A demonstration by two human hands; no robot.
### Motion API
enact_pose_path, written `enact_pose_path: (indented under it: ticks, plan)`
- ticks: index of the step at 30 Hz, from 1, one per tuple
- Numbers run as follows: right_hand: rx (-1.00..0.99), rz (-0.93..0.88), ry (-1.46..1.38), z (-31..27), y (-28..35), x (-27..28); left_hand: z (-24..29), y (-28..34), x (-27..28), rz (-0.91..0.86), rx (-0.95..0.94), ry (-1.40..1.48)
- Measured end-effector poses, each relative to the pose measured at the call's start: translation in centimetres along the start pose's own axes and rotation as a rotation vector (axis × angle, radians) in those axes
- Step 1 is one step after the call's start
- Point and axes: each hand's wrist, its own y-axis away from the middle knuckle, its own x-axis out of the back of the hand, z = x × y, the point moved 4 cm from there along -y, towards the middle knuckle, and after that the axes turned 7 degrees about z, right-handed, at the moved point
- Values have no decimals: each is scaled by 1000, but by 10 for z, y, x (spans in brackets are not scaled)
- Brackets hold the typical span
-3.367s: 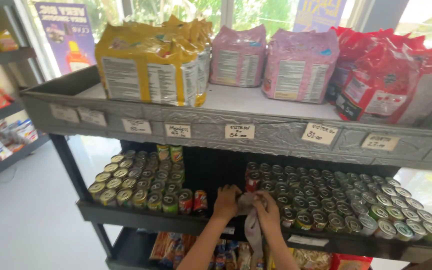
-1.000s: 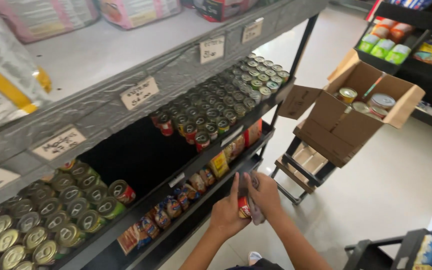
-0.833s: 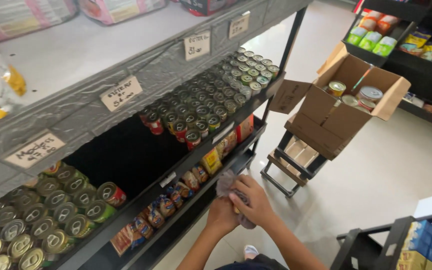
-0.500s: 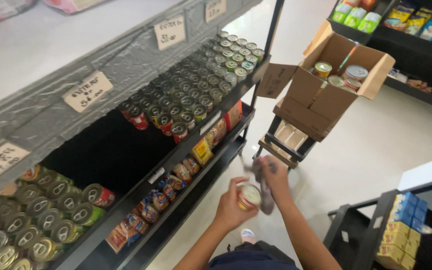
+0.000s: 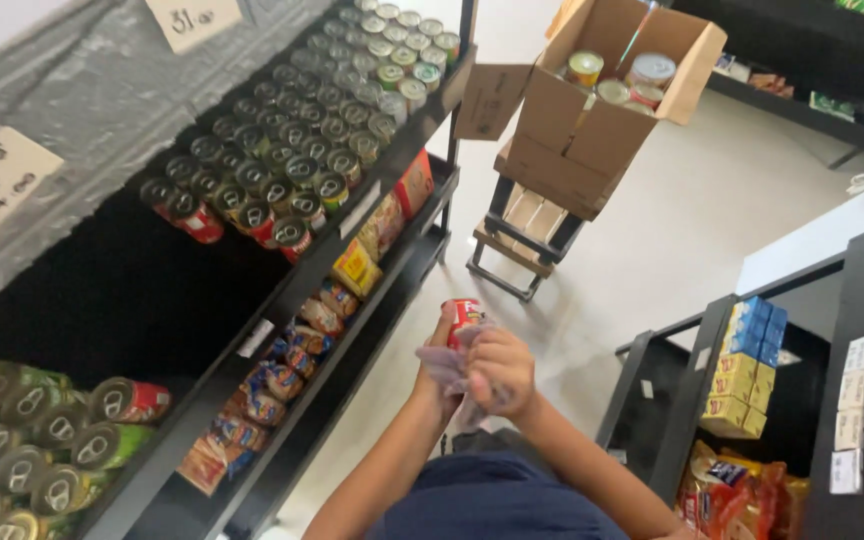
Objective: Wiping dust off canned food items with a cloth and arranging them on grocery store shelves.
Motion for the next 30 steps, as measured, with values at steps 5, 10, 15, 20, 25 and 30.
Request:
enact_pose_path:
  ticks: [5,10,15,20,25,30]
  plan:
    - [-470,240,-508,14,-41,34,3,3,-1,43,-27,-80]
    - [-561,199,-351,4,-72,12,11,8,-15,16,-195,10]
    - [-553,83,-57,77,-22,11,-9,-18,0,127,-429,-534]
    - [-911,192,-338,122,-30,0,-8,-6,-31,151,-551,-375]
    - [-1128,104,-877,92,-26,-25,22,10,-33,398,-1240,-583]
    - [70,-191,-194,28,-57,-18,49,13,-19,477,-670,364]
